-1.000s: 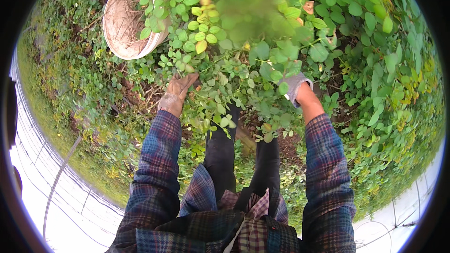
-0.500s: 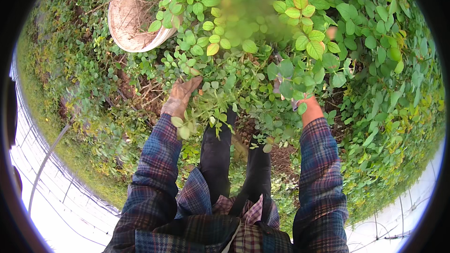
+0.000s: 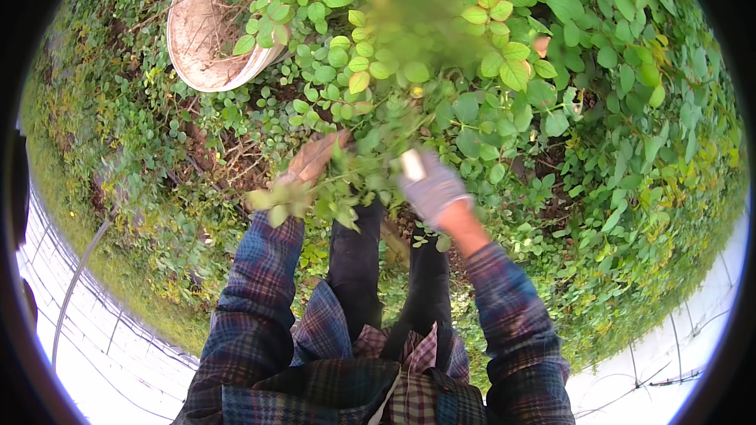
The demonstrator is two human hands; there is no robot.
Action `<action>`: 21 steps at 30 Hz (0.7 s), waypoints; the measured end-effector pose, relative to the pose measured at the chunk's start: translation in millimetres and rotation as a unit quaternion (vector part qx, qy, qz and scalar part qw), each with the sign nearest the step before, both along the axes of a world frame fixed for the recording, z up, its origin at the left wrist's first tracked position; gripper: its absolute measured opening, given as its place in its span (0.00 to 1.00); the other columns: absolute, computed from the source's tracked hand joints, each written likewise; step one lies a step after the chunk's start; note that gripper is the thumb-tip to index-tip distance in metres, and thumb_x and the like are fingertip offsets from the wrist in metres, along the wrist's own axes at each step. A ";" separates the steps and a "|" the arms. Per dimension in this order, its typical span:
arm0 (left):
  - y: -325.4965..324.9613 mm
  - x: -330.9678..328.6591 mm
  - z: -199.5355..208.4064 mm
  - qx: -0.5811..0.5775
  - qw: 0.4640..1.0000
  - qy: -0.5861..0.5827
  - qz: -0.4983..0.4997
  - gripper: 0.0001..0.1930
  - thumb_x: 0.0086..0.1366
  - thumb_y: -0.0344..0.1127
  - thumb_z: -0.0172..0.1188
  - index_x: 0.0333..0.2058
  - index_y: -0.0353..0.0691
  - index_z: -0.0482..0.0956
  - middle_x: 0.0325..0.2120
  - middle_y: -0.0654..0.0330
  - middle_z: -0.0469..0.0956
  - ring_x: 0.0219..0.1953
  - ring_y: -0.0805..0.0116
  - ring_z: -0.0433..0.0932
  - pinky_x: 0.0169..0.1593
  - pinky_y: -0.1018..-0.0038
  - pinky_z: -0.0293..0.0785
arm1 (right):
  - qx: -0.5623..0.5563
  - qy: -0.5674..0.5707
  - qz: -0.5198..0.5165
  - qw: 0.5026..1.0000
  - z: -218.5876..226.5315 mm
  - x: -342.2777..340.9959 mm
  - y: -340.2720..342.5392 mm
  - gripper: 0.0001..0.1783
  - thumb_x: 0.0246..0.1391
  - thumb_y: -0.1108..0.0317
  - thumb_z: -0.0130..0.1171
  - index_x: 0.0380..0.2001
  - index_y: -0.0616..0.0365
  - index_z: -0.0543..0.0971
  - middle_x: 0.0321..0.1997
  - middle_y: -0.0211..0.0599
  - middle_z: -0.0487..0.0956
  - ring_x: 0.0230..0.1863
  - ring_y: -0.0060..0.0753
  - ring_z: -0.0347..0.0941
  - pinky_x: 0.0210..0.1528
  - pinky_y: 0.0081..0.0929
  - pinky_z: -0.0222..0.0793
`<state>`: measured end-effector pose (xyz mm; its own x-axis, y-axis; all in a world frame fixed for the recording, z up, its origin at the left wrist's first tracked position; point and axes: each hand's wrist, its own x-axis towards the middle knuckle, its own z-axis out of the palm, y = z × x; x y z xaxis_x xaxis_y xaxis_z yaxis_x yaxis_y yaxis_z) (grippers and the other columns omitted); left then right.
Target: The person uses pruning shears to cut stems from low-growing leafy plants in a garden bed. The person repeatedly cuts stems and places them into a white bucket on the ground. The person moves around the bed to reach different areas while continuing to prune and collect the cuttings.
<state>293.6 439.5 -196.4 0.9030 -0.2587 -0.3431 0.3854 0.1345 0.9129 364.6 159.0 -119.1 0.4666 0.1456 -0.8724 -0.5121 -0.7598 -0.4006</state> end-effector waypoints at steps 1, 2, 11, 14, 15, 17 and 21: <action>-0.5 -4.5 0.9 0.096 0.986 -0.119 -0.065 0.31 0.75 0.50 0.44 0.64 0.28 0.65 0.65 0.46 0.66 0.66 0.55 0.67 0.66 0.64 0.64 | 0.001 -0.055 0.077 0.996 6.3 -10.5 22.4 0.33 0.56 0.54 0.57 0.63 0.55 0.66 0.42 0.56 0.80 0.45 0.56 0.79 0.50 0.44 0.75; -1.1 -9.3 3.3 0.189 0.958 -0.178 -0.127 0.34 0.73 0.53 0.48 0.64 0.28 0.65 0.64 0.46 0.67 0.65 0.55 0.68 0.65 0.64 0.66 | -0.021 -0.034 0.153 0.987 11.8 -18.3 41.1 0.32 0.55 0.55 0.56 0.60 0.58 0.68 0.45 0.57 0.80 0.49 0.54 0.78 0.53 0.45 0.74; 12.9 -89.1 97.4 0.384 0.908 -0.053 -0.158 0.26 0.63 0.33 0.58 0.61 0.37 0.72 0.57 0.48 0.75 0.55 0.48 0.77 0.59 0.62 0.73 | 0.146 -0.024 0.411 0.899 95.0 -70.6 92.9 0.29 0.55 0.72 0.54 0.61 0.66 0.66 0.46 0.53 0.78 0.42 0.51 0.81 0.38 0.40 0.80; 8.2 -117.4 109.1 0.365 0.925 -0.062 -0.087 0.26 0.63 0.32 0.58 0.61 0.35 0.71 0.55 0.45 0.77 0.52 0.49 0.80 0.56 0.62 0.75 | 0.148 -0.050 0.400 0.903 110.5 -81.8 88.4 0.28 0.55 0.72 0.55 0.60 0.66 0.67 0.45 0.52 0.78 0.41 0.52 0.81 0.37 0.41 0.79; 4.7 -123.2 106.7 0.348 0.934 -0.033 -0.081 0.27 0.63 0.32 0.58 0.61 0.34 0.71 0.54 0.45 0.77 0.51 0.50 0.80 0.56 0.62 0.75 | 0.148 -0.053 0.400 0.903 112.5 -84.3 83.0 0.27 0.55 0.72 0.54 0.59 0.68 0.68 0.45 0.53 0.77 0.40 0.51 0.81 0.36 0.42 0.79; -5.5 -128.6 97.4 0.294 0.951 0.091 -0.039 0.24 0.66 0.33 0.56 0.60 0.34 0.71 0.52 0.47 0.78 0.49 0.54 0.80 0.54 0.65 0.75 | 0.134 -0.049 0.403 0.904 115.6 -88.6 69.0 0.26 0.56 0.72 0.53 0.59 0.67 0.68 0.44 0.53 0.77 0.40 0.52 0.81 0.35 0.43 0.78; -37.3 -114.1 81.6 0.172 0.981 0.048 -0.074 0.25 0.64 0.34 0.57 0.59 0.32 0.71 0.50 0.49 0.79 0.51 0.58 0.79 0.54 0.68 0.74 | 0.077 -0.043 0.417 0.905 119.9 -89.2 37.4 0.24 0.60 0.71 0.51 0.60 0.64 0.68 0.44 0.53 0.78 0.40 0.52 0.81 0.35 0.43 0.78</action>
